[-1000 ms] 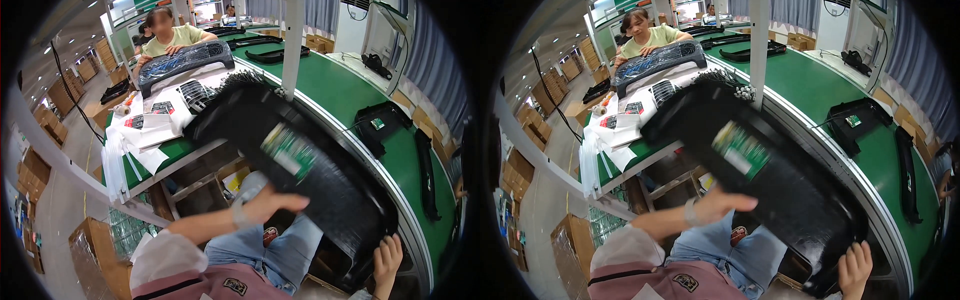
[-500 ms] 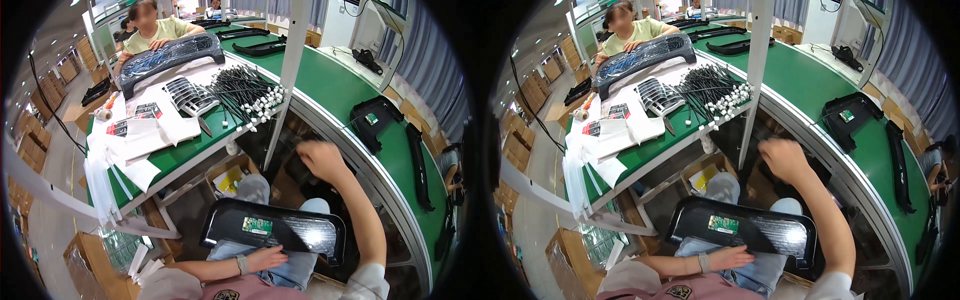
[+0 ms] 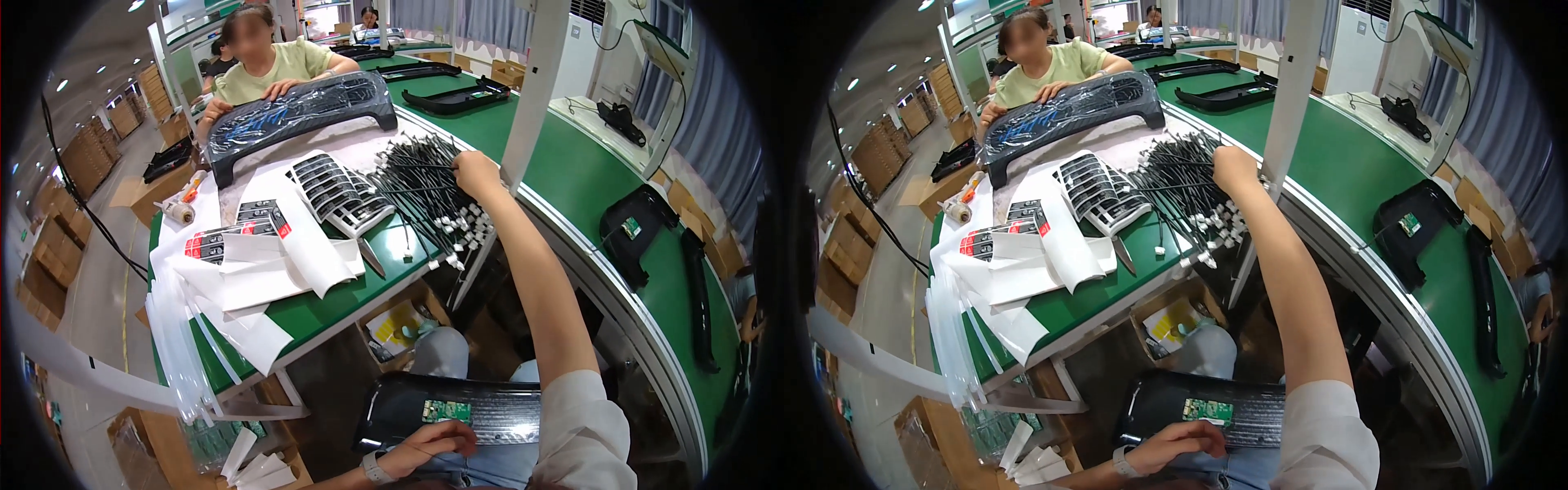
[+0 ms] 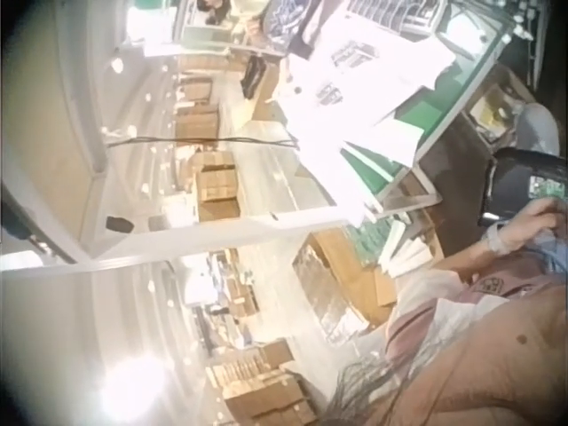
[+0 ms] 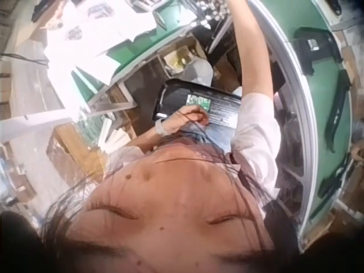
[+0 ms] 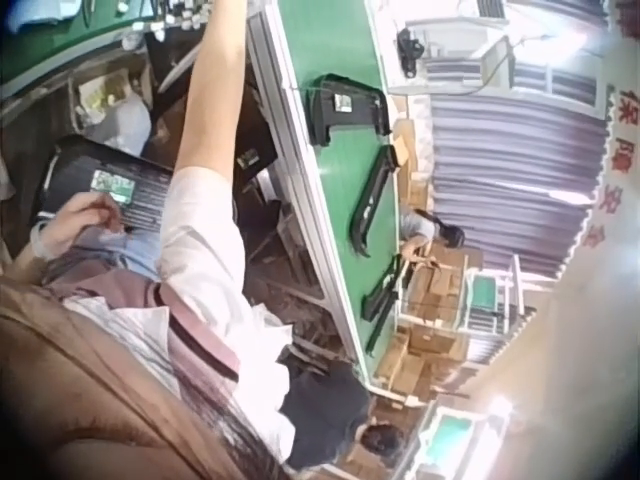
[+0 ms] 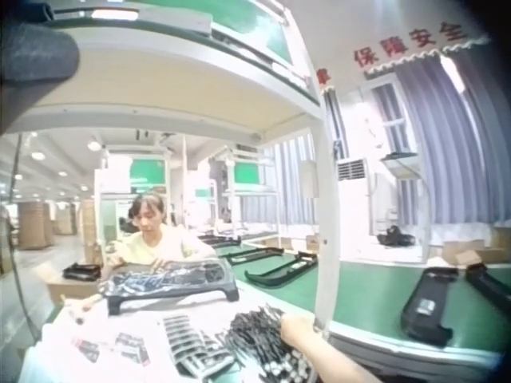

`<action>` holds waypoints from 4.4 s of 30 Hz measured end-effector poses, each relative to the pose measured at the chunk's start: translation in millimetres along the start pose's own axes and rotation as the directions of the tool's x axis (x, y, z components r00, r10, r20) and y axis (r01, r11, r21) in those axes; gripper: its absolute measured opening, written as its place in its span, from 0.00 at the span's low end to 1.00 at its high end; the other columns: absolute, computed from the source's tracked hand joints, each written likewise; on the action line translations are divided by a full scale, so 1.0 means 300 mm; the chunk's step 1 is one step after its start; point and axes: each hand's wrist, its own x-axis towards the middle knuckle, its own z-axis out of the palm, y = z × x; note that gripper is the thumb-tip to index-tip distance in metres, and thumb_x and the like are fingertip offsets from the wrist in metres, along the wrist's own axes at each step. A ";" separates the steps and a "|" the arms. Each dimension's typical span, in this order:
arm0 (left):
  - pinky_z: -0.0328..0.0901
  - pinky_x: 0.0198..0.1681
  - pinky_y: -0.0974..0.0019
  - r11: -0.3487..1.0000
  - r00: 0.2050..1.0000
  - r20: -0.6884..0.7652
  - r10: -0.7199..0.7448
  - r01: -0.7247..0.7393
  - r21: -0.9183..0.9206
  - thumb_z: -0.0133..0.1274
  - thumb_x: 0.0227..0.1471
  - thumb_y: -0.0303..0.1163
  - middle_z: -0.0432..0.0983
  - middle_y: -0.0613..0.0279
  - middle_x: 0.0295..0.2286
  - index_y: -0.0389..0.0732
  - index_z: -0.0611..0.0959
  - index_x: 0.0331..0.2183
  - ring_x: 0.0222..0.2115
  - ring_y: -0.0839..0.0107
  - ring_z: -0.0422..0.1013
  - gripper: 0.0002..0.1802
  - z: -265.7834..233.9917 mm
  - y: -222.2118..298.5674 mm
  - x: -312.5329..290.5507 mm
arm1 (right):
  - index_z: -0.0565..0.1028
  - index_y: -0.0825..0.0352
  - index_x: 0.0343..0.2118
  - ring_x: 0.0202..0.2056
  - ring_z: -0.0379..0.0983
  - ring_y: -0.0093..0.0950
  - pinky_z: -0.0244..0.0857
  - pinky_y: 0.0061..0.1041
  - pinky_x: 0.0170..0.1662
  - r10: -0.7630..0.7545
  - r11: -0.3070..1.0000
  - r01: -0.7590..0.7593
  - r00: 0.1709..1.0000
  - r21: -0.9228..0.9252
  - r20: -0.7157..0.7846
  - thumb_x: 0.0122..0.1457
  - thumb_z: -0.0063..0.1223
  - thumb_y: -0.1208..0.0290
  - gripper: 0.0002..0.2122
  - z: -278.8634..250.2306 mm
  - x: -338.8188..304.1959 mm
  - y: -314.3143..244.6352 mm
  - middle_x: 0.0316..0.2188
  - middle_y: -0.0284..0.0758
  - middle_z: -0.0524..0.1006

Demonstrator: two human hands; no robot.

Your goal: Assembling electronic components onto plastic parts by connecting wires and applying adhesive labels.

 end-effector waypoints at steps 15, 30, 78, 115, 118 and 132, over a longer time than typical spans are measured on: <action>0.66 0.41 0.69 0.748 0.756 -0.220 0.617 -0.476 0.462 0.50 0.59 0.28 0.76 0.61 0.32 0.34 0.78 0.39 0.34 0.74 0.72 0.09 -0.061 0.387 0.094 | 0.82 0.67 0.34 0.25 0.78 0.27 0.70 0.24 0.32 0.134 0.785 0.172 0.890 0.595 -0.435 0.52 0.64 0.70 0.08 -0.285 -0.107 0.019 0.26 0.37 0.82; 0.63 0.30 0.75 0.210 0.301 -0.003 0.954 -0.659 0.722 0.41 0.65 0.31 0.72 0.64 0.25 0.32 0.76 0.35 0.24 0.78 0.67 0.13 0.156 0.555 0.104 | 0.76 0.67 0.27 0.24 0.71 0.32 0.65 0.27 0.24 -0.498 0.690 0.629 0.771 0.358 -0.396 0.44 0.66 0.78 0.09 -0.506 -0.750 -0.261 0.23 0.32 0.72; 0.66 0.24 0.61 -0.389 0.971 0.198 0.134 -0.132 0.912 0.62 0.40 0.30 0.72 0.63 0.22 0.41 0.83 0.26 0.23 0.63 0.73 0.06 -0.370 0.051 0.155 | 0.72 0.64 0.37 0.24 0.76 0.40 0.68 0.36 0.24 0.304 0.824 -0.437 0.878 0.359 0.371 0.54 0.59 0.70 0.10 -0.123 -1.529 -0.281 0.27 0.38 0.75; 0.70 0.42 0.58 0.369 -0.079 -0.367 0.927 0.373 0.852 0.68 0.38 0.41 0.78 0.40 0.33 0.25 0.69 0.46 0.36 0.50 0.77 0.40 -0.490 0.870 -0.001 | 0.75 0.63 0.41 0.26 0.76 0.40 0.68 0.39 0.30 0.175 0.844 -0.364 0.880 0.393 0.441 0.51 0.60 0.70 0.14 -0.271 -1.397 -0.288 0.24 0.39 0.78; 0.71 0.33 0.64 0.318 -0.094 -0.306 0.947 0.169 0.933 0.64 0.41 0.29 0.80 0.46 0.32 0.29 0.76 0.42 0.30 0.59 0.78 0.25 -0.385 0.860 0.017 | 0.76 0.66 0.37 0.23 0.75 0.38 0.69 0.35 0.28 0.120 0.770 -0.254 0.959 0.585 0.258 0.50 0.60 0.76 0.10 -0.341 -1.312 -0.304 0.25 0.39 0.77; 0.65 0.26 0.62 -0.306 0.567 0.228 0.792 0.044 0.951 0.57 0.41 0.21 0.75 0.56 0.21 0.38 0.84 0.30 0.22 0.58 0.71 0.09 0.206 0.577 -0.083 | 0.76 0.63 0.33 0.34 0.72 0.32 0.62 0.34 0.41 -0.374 0.755 0.539 0.821 0.373 -0.431 0.40 0.66 0.74 0.14 -0.654 -0.846 -0.406 0.31 0.31 0.74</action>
